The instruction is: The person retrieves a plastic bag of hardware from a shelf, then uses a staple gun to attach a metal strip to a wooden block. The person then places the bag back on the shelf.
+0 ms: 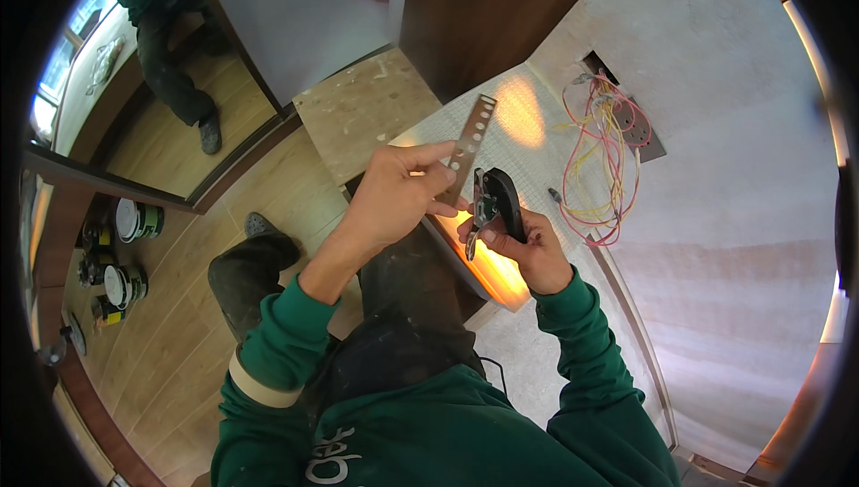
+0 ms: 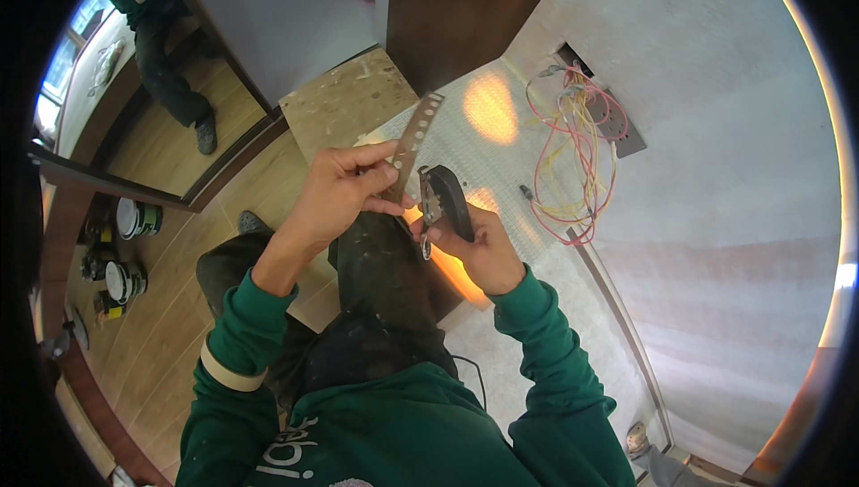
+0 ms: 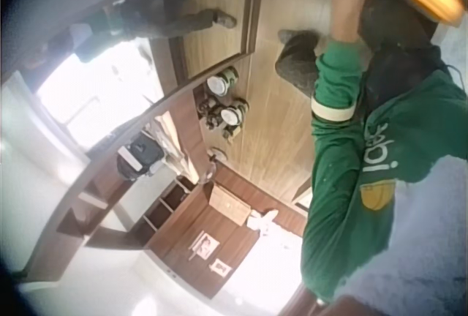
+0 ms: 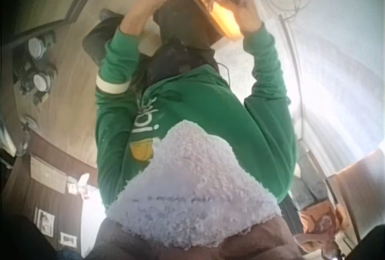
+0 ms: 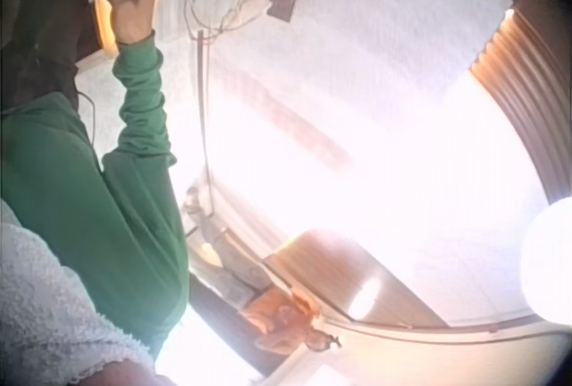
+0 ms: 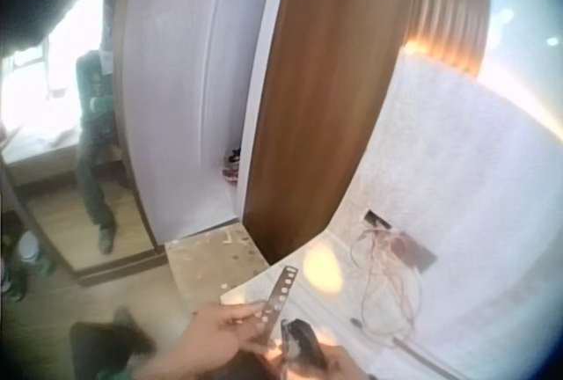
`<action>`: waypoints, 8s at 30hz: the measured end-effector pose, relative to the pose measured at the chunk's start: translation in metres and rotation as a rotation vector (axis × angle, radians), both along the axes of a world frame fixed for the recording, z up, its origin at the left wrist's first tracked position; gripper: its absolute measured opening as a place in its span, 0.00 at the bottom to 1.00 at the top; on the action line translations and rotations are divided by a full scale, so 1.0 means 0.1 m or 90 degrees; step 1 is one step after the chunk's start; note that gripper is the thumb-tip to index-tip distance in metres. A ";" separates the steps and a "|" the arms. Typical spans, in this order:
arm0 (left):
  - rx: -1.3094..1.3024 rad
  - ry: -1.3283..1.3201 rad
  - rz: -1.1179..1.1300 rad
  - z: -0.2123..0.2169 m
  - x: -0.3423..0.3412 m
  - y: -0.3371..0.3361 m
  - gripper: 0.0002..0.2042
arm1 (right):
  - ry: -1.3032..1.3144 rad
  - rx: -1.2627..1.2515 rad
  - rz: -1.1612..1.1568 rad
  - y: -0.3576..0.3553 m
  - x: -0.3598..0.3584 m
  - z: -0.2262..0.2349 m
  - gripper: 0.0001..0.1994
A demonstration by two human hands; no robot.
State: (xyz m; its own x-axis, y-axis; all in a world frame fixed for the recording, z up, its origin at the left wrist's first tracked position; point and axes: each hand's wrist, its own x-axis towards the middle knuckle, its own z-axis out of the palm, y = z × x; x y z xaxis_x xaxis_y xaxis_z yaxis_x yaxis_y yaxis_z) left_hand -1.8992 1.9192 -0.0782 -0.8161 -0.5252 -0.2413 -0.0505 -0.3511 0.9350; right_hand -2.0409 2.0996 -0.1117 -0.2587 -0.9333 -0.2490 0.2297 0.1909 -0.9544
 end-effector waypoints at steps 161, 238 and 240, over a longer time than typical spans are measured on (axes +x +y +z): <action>-0.127 0.048 0.004 -0.45 -0.32 -0.25 0.03 | 0.138 0.091 -0.016 -0.41 -0.30 -0.11 0.14; 0.034 0.021 0.097 -0.91 -0.07 -0.20 0.05 | 0.705 -0.212 -0.302 0.04 -0.51 -0.32 0.22; 0.014 0.026 0.096 -0.91 -0.06 -0.20 0.05 | 0.665 0.018 -0.268 0.01 -0.52 -0.30 0.21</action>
State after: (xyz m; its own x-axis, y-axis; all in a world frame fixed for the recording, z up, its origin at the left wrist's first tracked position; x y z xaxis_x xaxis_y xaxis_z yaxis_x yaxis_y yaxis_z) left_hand -1.9051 1.8993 -0.1689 -0.7377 -0.6374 -0.2224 0.0425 -0.3726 0.9270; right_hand -2.0924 2.1008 -0.1420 -0.6457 -0.7200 0.2545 -0.6284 0.3115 -0.7128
